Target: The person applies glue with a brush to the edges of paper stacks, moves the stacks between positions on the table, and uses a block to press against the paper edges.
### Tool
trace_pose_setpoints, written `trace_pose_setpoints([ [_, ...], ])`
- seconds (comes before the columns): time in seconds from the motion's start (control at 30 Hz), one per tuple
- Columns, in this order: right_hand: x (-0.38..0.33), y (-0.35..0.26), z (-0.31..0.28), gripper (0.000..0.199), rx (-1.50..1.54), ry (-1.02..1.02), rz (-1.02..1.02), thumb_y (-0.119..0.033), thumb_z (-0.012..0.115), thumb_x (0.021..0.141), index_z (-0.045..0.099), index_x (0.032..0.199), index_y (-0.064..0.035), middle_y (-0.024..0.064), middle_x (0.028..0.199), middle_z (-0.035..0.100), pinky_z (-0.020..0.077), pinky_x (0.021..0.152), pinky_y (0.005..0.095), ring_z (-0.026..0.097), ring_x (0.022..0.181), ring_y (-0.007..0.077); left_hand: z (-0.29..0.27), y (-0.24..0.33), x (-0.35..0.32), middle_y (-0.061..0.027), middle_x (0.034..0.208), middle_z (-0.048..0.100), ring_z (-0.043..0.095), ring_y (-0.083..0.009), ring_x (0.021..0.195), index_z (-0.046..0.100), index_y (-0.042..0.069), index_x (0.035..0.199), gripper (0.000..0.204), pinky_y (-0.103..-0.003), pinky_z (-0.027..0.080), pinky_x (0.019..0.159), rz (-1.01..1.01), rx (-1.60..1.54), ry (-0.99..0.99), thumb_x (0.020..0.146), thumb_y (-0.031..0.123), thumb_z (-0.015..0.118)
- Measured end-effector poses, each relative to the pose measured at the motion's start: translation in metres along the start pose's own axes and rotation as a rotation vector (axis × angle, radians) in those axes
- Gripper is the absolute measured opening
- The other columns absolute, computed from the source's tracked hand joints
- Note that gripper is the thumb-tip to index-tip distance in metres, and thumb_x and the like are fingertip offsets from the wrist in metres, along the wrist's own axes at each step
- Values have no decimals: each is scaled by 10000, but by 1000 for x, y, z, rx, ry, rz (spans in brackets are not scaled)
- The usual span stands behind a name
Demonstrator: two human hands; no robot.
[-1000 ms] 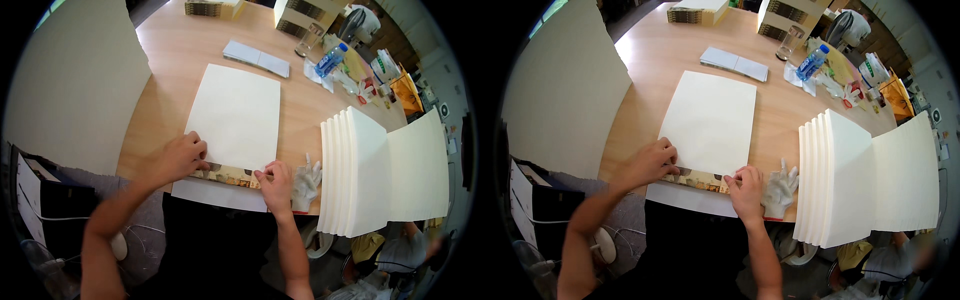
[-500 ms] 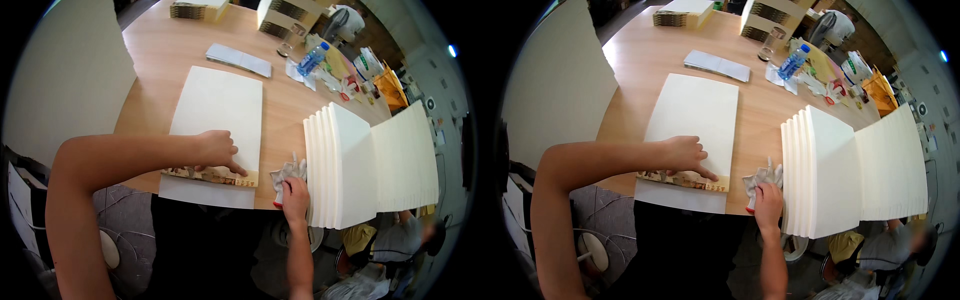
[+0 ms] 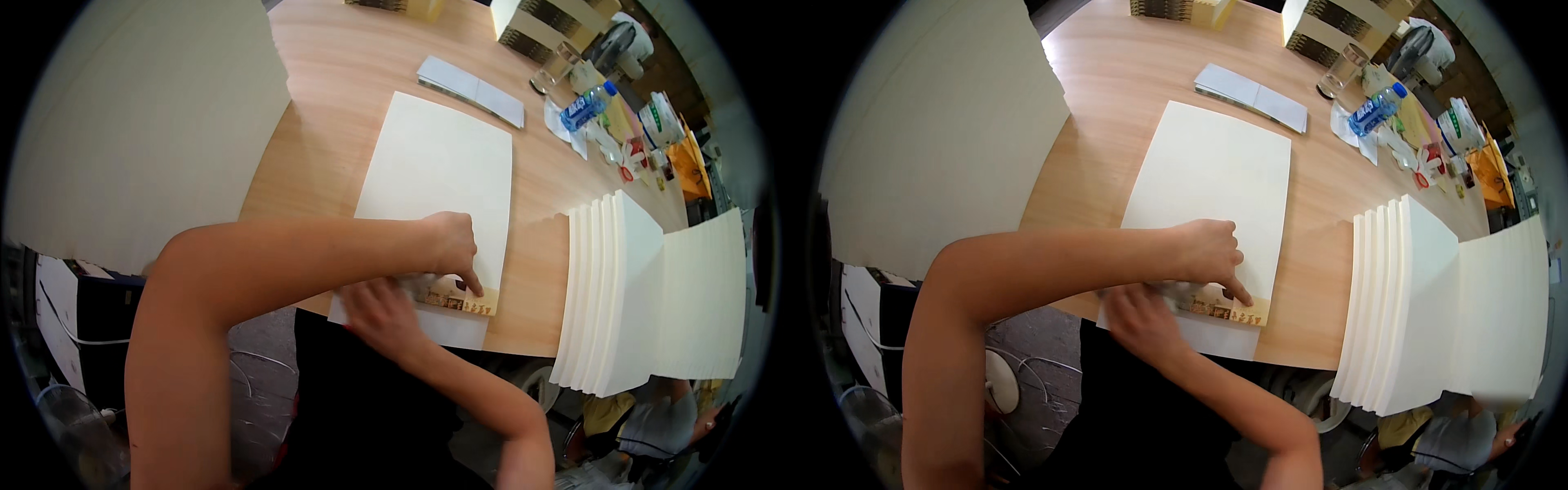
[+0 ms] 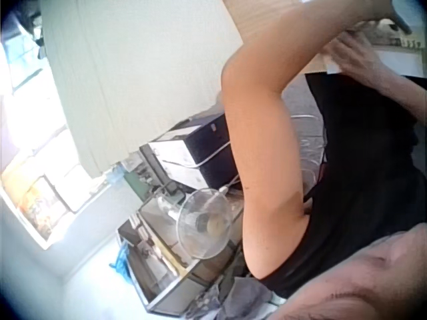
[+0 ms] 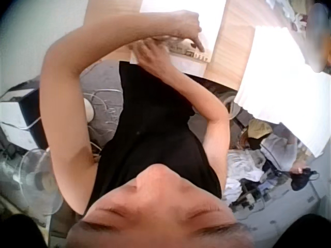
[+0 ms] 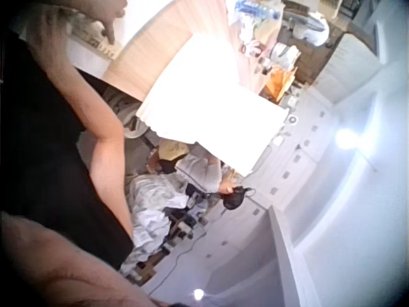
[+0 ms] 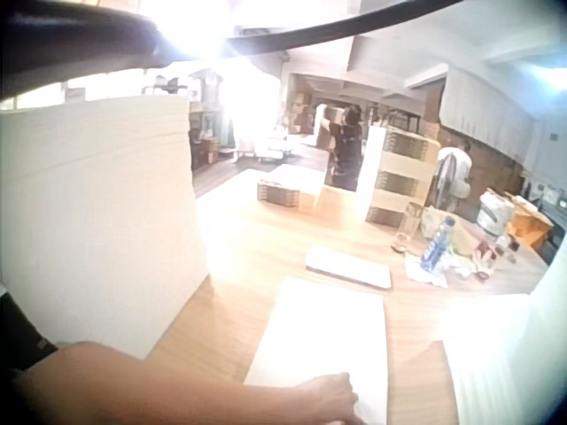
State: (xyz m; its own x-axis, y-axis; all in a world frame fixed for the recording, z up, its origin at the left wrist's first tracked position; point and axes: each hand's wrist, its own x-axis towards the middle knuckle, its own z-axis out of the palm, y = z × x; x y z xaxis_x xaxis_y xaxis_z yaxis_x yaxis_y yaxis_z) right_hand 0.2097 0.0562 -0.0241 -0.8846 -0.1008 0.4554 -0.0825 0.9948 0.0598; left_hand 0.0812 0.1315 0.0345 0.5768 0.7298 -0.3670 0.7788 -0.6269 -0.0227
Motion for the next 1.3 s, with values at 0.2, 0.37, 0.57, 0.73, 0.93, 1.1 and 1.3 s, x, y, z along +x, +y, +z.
trace_pose_setpoints([
  [0.2, -10, 4, 12, 196, 108, 36, 117, -132, 657, 852, 718, 1007, -28, 114, 1049, 645, 554, 920, 400, 638, 1046, 293, -8, 0, 7, 35, 1203, 721, 729, -211, 1063, 436, 640, 1521, 635, -346, 562, 881, 15, 54, 9, 1057, 237, 594],
  [0.37, -87, 81, -52, 131, -45, -157, -4, -117, 678, 830, 685, 944, -52, 81, 998, 586, 518, 744, 361, 585, 900, 244, -5, 0, -13, -5, 1174, 679, 690, -223, 1071, 406, 597, 1566, 945, -356, 497, 910, -22, 30, 6, 816, 228, 846],
  [0.57, -21, 5, 17, 283, 79, 158, 87, -192, 668, 801, 685, 1043, -46, 100, 1084, 614, 551, 861, 366, 602, 1049, 282, -9, 7, 4, -14, 1105, 685, 669, -226, 1074, 389, 568, 1594, 1180, -373, 484, 900, -21, 25, 41, 628, 184, 948],
  [0.73, -53, 23, -5, 129, 229, 172, 238, -175, 668, 844, 686, 882, -53, 103, 951, 639, 555, 754, 397, 634, 971, 267, 0, 4, 0, -17, 1060, 683, 664, -230, 1044, 368, 510, 1627, 1273, -368, 485, 877, -40, 50, 83, 558, 185, 977],
  [0.93, -197, 137, -98, 117, -115, -86, 583, -119, 683, 806, 648, 907, -72, 91, 971, 653, 537, 868, 411, 648, 972, 299, -24, 12, -9, -22, 1109, 674, 662, -231, 1024, 216, 325, 1713, 1401, -365, 473, 864, -101, 51, -74, 555, 246, 1000],
  [1.1, -211, 134, -82, 178, 57, 303, 839, -25, 695, 858, 719, 1034, -24, 141, 1078, 711, 564, 875, 432, 684, 1008, 353, 24, 44, -58, -130, 1410, 622, 605, -310, 1284, 523, 326, 1566, 799, -476, 442, 1111, -223, 93, 297, 833, 350, 842],
  [1.3, -179, 127, -106, 143, 292, 588, 940, -73, 648, 991, 739, 1083, -12, 165, 1042, 761, 580, 799, 450, 733, 944, 369, 60, 69, -79, -125, 1672, 403, 410, -315, 1518, 568, 265, 1535, 676, -557, 313, 1261, -320, -103, 376, 913, 415, 784],
])
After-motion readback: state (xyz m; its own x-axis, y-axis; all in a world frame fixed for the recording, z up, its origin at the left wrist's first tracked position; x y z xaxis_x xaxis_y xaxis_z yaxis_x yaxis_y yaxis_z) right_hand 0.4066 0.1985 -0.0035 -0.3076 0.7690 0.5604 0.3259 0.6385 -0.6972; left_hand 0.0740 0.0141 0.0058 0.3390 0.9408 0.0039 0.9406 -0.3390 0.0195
